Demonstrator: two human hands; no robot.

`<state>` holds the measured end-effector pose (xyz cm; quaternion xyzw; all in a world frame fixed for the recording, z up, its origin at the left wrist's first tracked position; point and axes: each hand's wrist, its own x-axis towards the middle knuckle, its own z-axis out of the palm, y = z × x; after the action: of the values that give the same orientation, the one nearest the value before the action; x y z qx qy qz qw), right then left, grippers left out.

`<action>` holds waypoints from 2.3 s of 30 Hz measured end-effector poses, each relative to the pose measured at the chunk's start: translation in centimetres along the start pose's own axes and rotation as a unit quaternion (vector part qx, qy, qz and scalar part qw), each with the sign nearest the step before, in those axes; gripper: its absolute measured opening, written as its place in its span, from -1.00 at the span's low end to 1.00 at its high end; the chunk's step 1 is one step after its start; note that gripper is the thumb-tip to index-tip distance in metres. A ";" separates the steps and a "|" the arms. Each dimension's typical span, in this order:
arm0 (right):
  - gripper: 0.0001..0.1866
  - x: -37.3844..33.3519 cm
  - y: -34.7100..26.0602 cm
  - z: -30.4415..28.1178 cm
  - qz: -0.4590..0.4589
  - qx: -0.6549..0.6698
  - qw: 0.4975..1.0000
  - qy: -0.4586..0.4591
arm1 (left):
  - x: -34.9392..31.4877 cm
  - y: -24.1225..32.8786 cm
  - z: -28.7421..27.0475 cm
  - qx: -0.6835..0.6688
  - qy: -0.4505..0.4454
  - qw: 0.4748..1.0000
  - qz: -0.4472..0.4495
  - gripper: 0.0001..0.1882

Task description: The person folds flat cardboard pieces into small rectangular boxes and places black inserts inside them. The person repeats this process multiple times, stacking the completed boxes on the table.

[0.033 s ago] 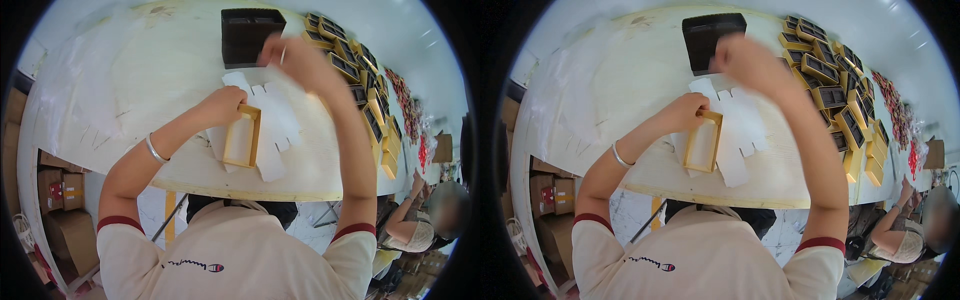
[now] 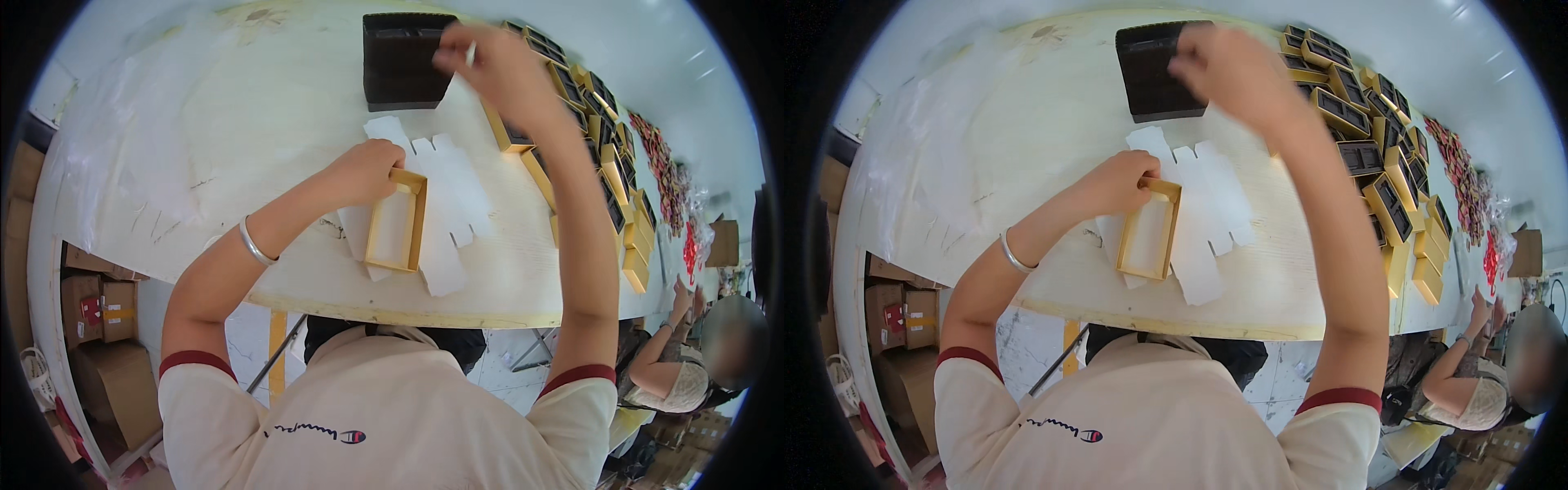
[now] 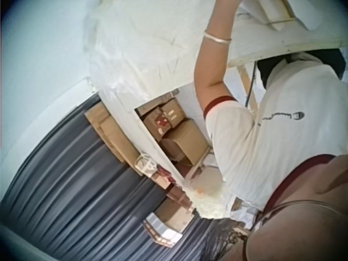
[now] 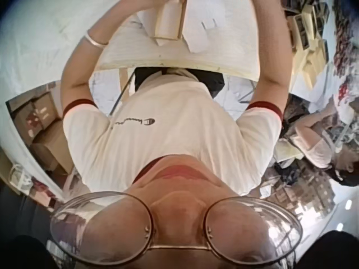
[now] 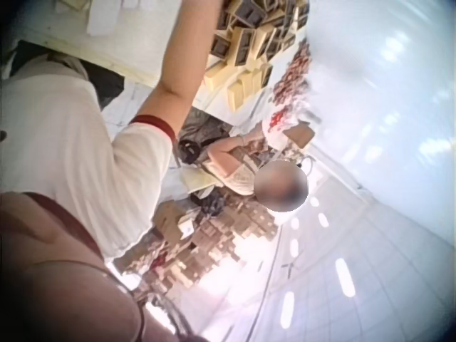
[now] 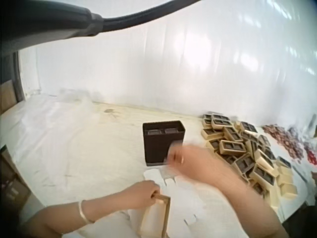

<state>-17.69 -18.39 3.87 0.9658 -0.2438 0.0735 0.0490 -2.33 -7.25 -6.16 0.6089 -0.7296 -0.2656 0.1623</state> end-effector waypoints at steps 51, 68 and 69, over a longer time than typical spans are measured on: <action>-0.53 -8.9 -2.7 2.6 0.192 0.314 0.921 -0.129 | -5.4 1.8 0.0 -0.056 0.032 0.996 0.063 -0.17; -0.60 -13.1 -1.2 5.1 -0.065 0.406 0.912 0.007 | -4.9 1.7 0.2 0.068 0.022 0.995 0.068 -0.11; -0.60 -13.1 -1.2 5.5 -0.084 0.389 0.917 0.024 | -4.9 1.7 0.7 0.079 0.042 0.993 0.081 -0.10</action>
<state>-27.89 -11.93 -3.76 0.9236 -0.1129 0.1816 -0.3183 -3.03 -2.15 -5.27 0.5694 -0.7877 -0.1678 0.1649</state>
